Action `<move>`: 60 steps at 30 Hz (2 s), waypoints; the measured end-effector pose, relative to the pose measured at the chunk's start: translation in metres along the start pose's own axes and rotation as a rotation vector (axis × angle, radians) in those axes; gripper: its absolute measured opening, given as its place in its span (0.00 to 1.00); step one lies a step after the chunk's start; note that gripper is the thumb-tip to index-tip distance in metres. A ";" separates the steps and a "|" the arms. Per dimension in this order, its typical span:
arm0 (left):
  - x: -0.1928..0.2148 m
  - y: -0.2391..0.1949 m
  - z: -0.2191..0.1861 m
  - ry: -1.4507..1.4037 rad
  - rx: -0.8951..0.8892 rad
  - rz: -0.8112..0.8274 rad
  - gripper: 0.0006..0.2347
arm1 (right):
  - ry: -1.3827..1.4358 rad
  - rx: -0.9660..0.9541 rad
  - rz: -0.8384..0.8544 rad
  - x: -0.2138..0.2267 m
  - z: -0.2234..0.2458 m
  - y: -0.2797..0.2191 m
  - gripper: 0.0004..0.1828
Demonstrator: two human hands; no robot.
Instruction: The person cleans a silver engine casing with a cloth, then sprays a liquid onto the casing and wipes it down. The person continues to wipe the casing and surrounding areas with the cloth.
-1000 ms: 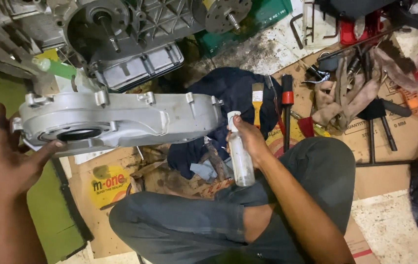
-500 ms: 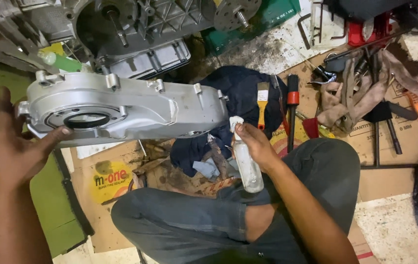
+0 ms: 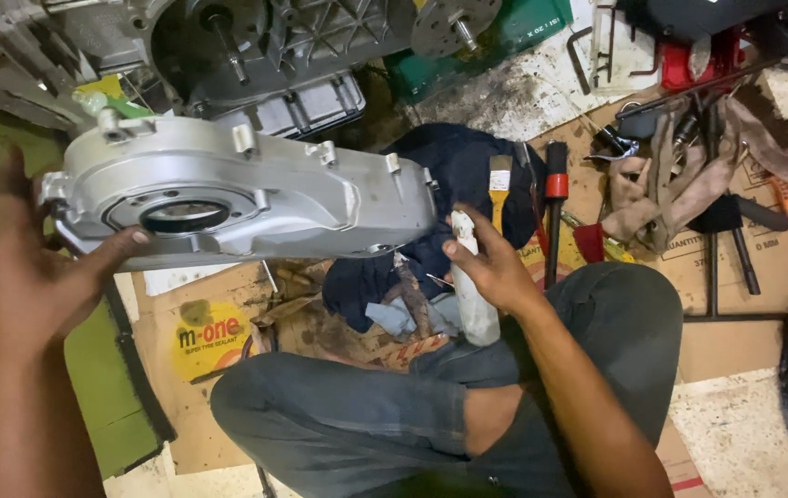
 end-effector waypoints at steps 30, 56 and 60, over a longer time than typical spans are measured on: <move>-0.027 0.007 -0.104 0.053 -0.280 0.012 0.45 | 0.175 0.252 -0.130 -0.002 0.008 -0.019 0.20; -0.041 -0.008 -0.147 0.487 -0.554 -0.167 0.36 | -0.265 0.535 -0.150 -0.004 0.015 -0.020 0.17; -0.043 -0.023 -0.142 0.491 -0.488 -0.140 0.43 | -0.285 0.475 -0.174 0.008 0.014 -0.020 0.23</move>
Point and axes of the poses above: each hand's wrist, its own y-axis towards the middle knuckle, its own x-axis out of the back of the hand, z = x × y, the point moved 8 cm from there along y, towards the middle knuckle, and after that the axes turned 14 degrees about -z, right-handed, at the moved point
